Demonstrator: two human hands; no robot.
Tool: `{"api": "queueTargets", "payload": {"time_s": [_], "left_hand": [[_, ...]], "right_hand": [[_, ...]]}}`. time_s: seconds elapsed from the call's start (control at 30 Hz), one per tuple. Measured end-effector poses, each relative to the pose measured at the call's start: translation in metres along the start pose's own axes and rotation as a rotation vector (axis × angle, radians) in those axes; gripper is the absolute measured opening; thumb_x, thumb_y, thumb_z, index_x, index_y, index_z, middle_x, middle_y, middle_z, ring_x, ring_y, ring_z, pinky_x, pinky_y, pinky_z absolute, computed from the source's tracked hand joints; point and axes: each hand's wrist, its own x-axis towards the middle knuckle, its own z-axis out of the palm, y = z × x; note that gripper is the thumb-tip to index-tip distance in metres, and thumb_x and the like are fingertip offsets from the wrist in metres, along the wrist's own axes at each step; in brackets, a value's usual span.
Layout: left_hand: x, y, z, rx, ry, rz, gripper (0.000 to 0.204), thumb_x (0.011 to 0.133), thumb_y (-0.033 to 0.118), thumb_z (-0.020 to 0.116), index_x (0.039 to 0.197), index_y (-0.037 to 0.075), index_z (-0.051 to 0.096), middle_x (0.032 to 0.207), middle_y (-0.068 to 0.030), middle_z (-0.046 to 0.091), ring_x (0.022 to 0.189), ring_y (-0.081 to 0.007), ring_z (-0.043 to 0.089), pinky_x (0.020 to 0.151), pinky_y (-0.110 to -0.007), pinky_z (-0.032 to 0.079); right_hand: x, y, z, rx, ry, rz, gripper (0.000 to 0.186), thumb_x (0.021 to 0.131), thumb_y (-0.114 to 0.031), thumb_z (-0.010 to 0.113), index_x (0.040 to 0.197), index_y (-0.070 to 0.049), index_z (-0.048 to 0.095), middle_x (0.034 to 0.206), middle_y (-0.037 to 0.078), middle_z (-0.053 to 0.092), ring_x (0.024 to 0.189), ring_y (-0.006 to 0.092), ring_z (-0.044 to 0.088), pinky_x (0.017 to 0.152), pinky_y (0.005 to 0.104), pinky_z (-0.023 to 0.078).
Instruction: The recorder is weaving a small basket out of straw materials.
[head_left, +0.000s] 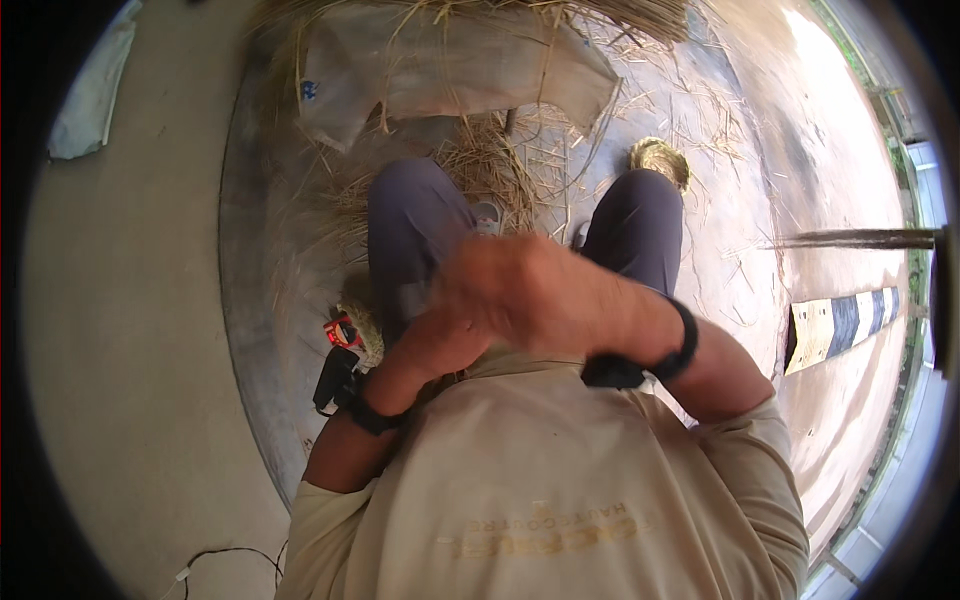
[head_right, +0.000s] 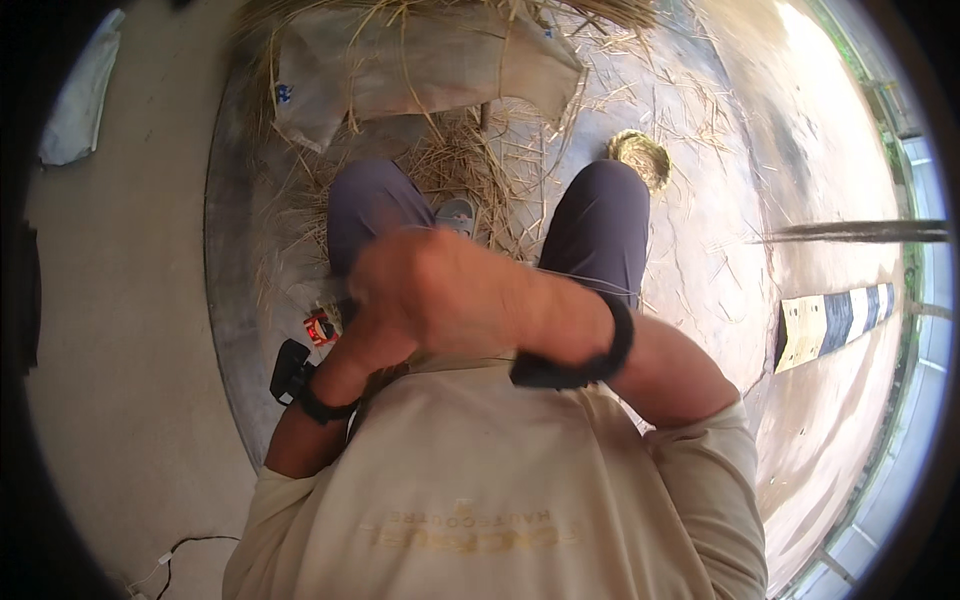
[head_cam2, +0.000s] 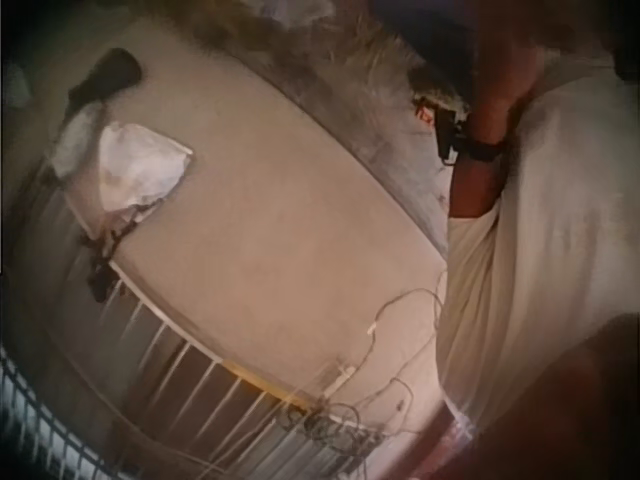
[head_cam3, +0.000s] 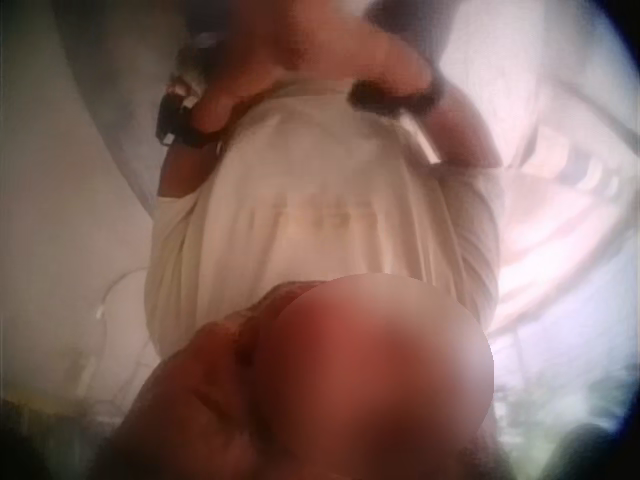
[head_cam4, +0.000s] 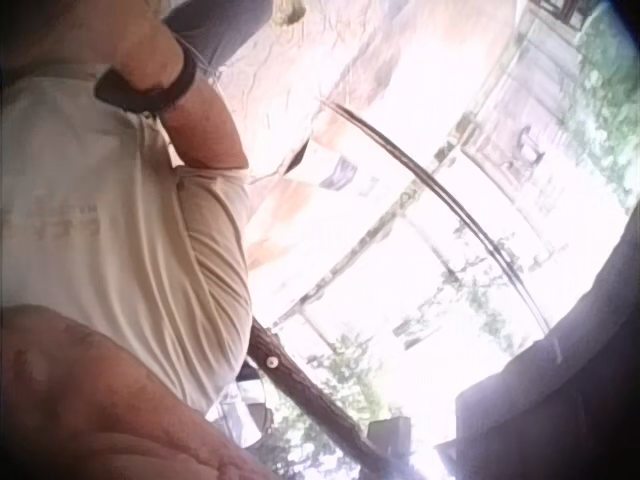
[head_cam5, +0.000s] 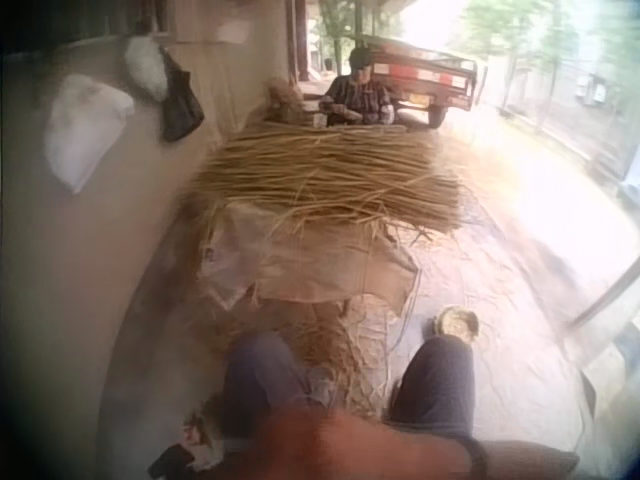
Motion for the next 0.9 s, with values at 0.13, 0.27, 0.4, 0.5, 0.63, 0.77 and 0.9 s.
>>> {"api": "queueTargets", "payload": {"time_s": [0.13,0.27,0.4,0.5,0.63,0.77,0.9], "left_hand": [[0.013,0.002,-0.045,-0.36,-0.271,-0.28,0.026,0.105,0.016,0.058,0.122,-0.004,0.063,0.084,-0.0144,0.07,0.076,-0.0224,0.068,0.067,-0.035,0.053],[0.016,0.003,-0.056,-0.491,-0.363,-0.41,0.027,0.109,0.014,0.054,0.125,-0.004,0.065,0.089,-0.0046,0.069,0.081,-0.0048,0.059,0.068,-0.025,0.05],[0.02,0.005,-0.057,-0.527,-0.343,-0.334,0.031,0.109,0.025,0.057,0.118,-0.003,0.065,0.081,-0.0118,0.069,0.073,-0.0105,0.062,0.066,-0.031,0.052],[0.009,-0.001,-0.046,-0.631,-0.309,-0.361,0.035,0.11,0.031,0.058,0.112,-0.003,0.066,0.076,-0.0036,0.063,0.072,-0.0067,0.053,0.064,-0.028,0.047],[0.004,-0.001,-0.042,-0.765,-0.297,-0.468,0.035,0.111,0.032,0.057,0.102,-0.001,0.065,0.073,0.0034,0.052,0.071,-0.0035,0.044,0.06,-0.026,0.04],[-0.001,0.002,-0.036,-0.757,-0.259,-0.528,0.034,0.111,0.029,0.056,0.096,0.0,0.064,0.072,0.005,0.05,0.071,-0.0023,0.042,0.058,-0.026,0.038],[0.004,0.014,-0.038,-0.659,-0.227,-0.515,0.03,0.109,0.026,0.058,0.094,0.0,0.064,0.07,0.0008,0.055,0.067,-0.0055,0.048,0.059,-0.029,0.042]], "right_hand": [[-0.041,-0.022,0.006,0.231,0.017,0.145,0.035,0.091,0.003,0.064,0.126,0.006,0.065,0.111,0.017,0.071,0.102,0.0367,0.069,0.091,0.0434,0.056],[-0.051,-0.003,0.019,0.319,-0.001,0.12,0.024,0.105,-0.009,0.058,0.123,0.004,0.067,0.117,0.018,0.071,0.108,0.0341,0.068,0.093,0.0412,0.054],[-0.047,-0.011,0.018,0.489,0.106,0.204,0.028,0.111,-0.018,0.051,0.115,0.004,0.068,0.11,0.017,0.073,0.104,0.0289,0.07,0.092,0.0398,0.055],[-0.045,-0.015,0.004,0.63,0.151,0.312,0.034,0.113,-0.022,0.048,0.109,0.004,0.068,0.105,0.016,0.074,0.098,0.0261,0.071,0.091,0.0386,0.055],[-0.047,-0.007,0.004,0.614,0.071,0.308,0.037,0.113,-0.024,0.047,0.105,0.006,0.068,0.102,0.017,0.075,0.095,0.0255,0.072,0.088,0.0371,0.056],[-0.052,-0.005,0.012,0.696,0.16,0.303,0.037,0.113,-0.025,0.048,0.101,0.004,0.067,0.1,0.018,0.074,0.093,0.027,0.071,0.085,0.039,0.056],[-0.057,0.015,0.017,1.082,0.402,0.318,0.034,0.113,-0.028,0.047,0.104,0.0,0.065,0.097,0.016,0.073,0.089,0.0271,0.07,0.083,0.0408,0.056]]}}
